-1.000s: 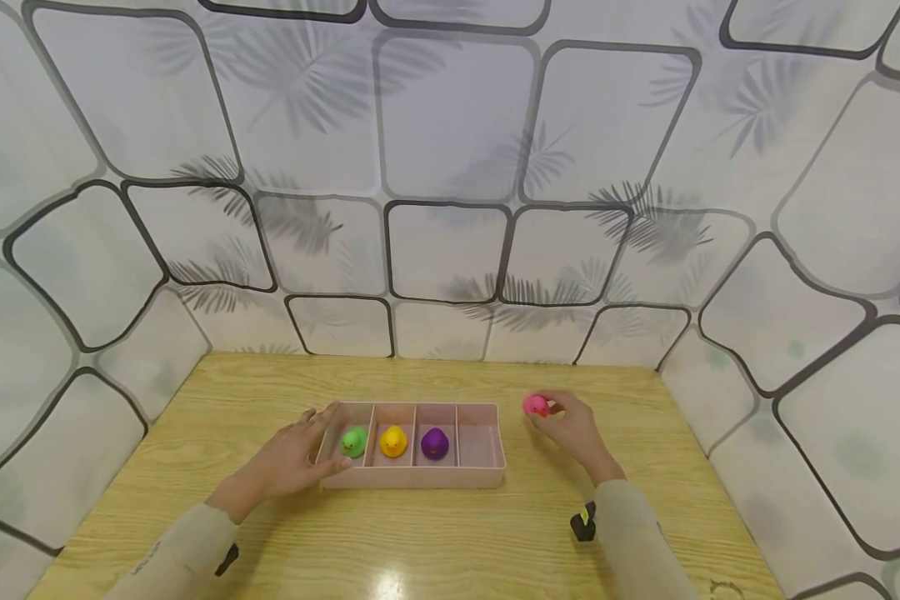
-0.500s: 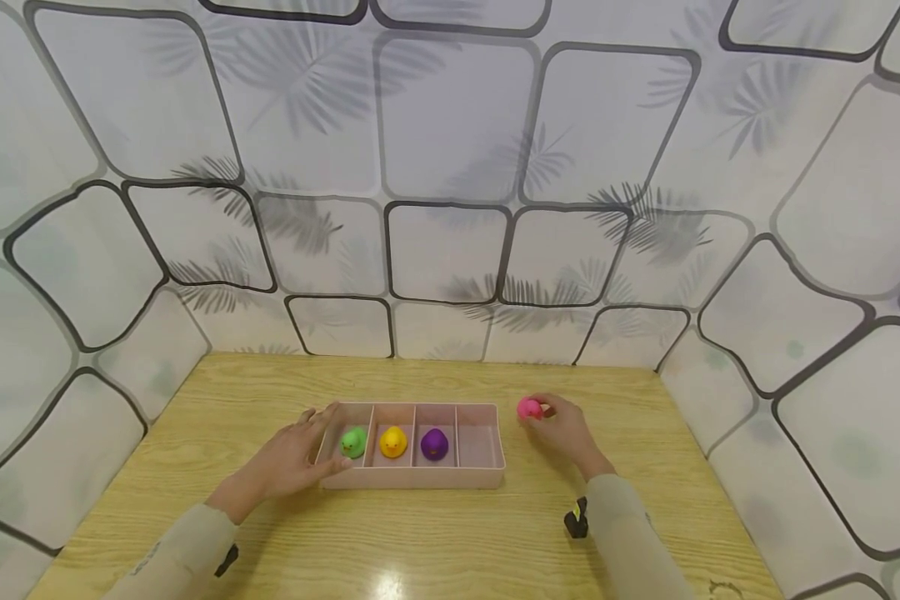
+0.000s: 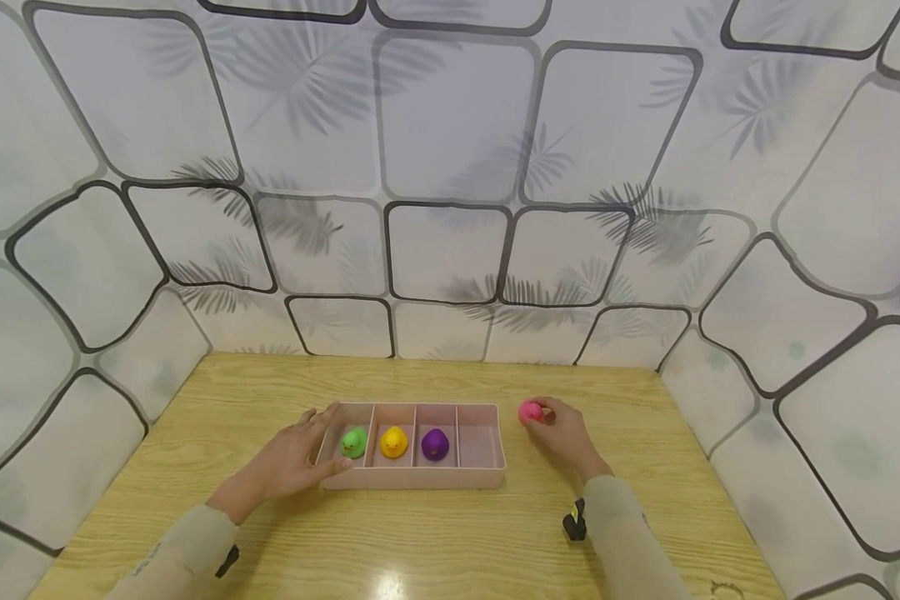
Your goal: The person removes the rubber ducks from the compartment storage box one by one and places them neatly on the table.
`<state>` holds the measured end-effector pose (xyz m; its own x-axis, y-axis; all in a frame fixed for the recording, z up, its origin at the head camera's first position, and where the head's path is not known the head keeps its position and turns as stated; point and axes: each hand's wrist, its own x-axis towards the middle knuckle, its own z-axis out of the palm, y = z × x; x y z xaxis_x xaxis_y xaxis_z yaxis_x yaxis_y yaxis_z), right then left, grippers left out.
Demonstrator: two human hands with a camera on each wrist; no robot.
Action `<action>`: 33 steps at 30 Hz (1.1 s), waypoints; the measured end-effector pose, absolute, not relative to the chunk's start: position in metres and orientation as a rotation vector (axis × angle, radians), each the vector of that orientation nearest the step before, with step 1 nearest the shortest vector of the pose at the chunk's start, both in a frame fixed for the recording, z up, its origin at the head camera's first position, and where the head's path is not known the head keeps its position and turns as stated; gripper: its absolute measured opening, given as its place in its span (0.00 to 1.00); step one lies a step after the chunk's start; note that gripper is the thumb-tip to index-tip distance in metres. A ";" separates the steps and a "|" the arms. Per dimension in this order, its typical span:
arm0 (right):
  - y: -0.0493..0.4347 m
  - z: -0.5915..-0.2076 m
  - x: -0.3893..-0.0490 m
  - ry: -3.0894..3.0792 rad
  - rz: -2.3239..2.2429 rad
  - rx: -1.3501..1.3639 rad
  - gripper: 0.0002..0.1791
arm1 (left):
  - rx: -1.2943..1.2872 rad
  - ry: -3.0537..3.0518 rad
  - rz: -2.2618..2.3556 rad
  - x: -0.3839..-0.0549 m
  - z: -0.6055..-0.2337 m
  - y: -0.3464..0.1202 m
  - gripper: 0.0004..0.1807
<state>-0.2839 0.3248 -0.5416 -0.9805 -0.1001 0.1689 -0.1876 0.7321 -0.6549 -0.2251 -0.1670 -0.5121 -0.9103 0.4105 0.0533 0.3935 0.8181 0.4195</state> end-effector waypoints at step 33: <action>0.322 -0.528 -0.281 -2.900 1.059 0.256 0.30 | 0.641 2.962 0.671 -0.225 -0.513 -0.167 0.55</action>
<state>-0.2807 0.3220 -0.5278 -0.9854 -0.1395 0.0975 -0.1695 0.7528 -0.6361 -0.2250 -0.1668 -0.5129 -0.9141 0.4020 0.0534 0.3858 0.8215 0.4199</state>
